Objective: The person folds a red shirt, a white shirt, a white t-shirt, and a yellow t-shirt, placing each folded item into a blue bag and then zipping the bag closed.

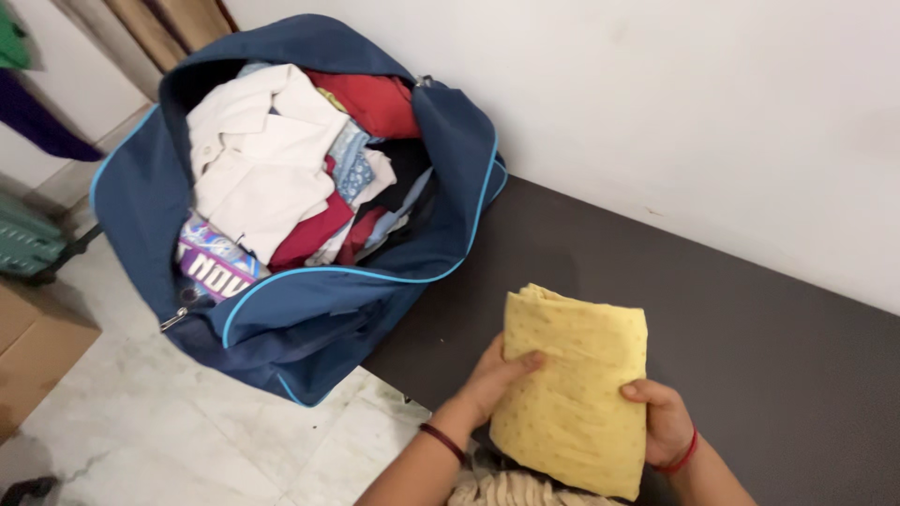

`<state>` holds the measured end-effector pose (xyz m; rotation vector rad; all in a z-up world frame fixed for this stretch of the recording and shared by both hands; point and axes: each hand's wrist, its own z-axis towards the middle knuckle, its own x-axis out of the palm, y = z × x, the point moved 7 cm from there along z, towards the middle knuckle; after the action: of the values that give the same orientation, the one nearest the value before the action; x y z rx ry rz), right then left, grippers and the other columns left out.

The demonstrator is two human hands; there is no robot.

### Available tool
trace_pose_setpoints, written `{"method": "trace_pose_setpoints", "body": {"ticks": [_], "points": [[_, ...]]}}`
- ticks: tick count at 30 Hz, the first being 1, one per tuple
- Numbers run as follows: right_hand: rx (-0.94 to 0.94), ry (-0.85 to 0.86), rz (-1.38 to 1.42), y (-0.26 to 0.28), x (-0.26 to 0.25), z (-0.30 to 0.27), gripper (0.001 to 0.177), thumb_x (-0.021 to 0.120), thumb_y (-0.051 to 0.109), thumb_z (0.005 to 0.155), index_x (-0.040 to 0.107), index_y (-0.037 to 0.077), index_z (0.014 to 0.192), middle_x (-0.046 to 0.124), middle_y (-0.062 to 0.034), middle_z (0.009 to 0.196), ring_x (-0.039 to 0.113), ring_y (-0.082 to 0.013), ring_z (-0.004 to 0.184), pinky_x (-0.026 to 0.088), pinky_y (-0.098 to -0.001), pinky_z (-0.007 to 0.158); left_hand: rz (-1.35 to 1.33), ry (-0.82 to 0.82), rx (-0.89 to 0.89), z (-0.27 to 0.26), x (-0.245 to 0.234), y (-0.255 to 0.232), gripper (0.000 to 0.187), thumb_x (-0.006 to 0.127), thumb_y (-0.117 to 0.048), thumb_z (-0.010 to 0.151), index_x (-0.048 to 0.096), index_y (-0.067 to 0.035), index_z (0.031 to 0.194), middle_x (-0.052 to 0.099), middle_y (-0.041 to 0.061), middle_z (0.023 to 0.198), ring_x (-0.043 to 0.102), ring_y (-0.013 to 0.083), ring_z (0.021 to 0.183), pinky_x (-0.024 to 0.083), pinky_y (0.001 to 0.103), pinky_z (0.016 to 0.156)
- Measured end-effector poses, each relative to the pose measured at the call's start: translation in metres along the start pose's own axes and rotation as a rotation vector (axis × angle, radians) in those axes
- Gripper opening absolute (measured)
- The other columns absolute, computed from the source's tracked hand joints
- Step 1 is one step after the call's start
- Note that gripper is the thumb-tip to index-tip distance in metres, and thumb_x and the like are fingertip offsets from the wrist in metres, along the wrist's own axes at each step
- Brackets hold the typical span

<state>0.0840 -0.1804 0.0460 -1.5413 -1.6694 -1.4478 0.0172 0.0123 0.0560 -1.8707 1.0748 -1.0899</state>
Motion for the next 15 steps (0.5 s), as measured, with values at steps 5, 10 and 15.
{"method": "trace_pose_setpoints", "body": {"ticks": [5,10,15], "points": [[0.098,0.425,0.162,0.011,0.06,0.031,0.064,0.057,0.016,0.089,0.04,-0.005,0.147,0.054,-0.0279,0.143,0.059,-0.0415,0.128,0.049,-0.0544,0.104,-0.409,0.253,-0.013,-0.034,-0.01,-0.046,0.084,0.086,-0.028,0.078,0.047,-0.003,0.148,0.064,0.015,0.137,0.064,0.0268,0.126,0.055,0.042,0.103],[0.08,0.288,0.082,0.021,0.101,0.071,0.066,0.062,0.021,0.091,0.04,-0.005,0.147,0.055,-0.0296,0.141,0.06,-0.0415,0.124,0.05,-0.0533,0.1,-0.382,-0.01,0.168,-0.049,-0.051,-0.098,0.064,0.086,-0.009,0.076,0.059,0.004,0.132,0.073,0.016,0.121,0.072,0.0287,0.107,0.061,0.042,0.09],[-0.052,0.125,-0.384,0.034,0.165,0.112,0.069,0.065,0.009,0.082,0.044,0.0,0.147,0.062,-0.0244,0.138,0.063,-0.0361,0.124,0.053,-0.0502,0.099,-0.147,-0.145,0.405,-0.075,-0.108,-0.168,0.055,0.083,-0.009,0.08,0.061,0.005,0.128,0.074,0.014,0.118,0.073,0.0219,0.103,0.061,0.036,0.088]]}}
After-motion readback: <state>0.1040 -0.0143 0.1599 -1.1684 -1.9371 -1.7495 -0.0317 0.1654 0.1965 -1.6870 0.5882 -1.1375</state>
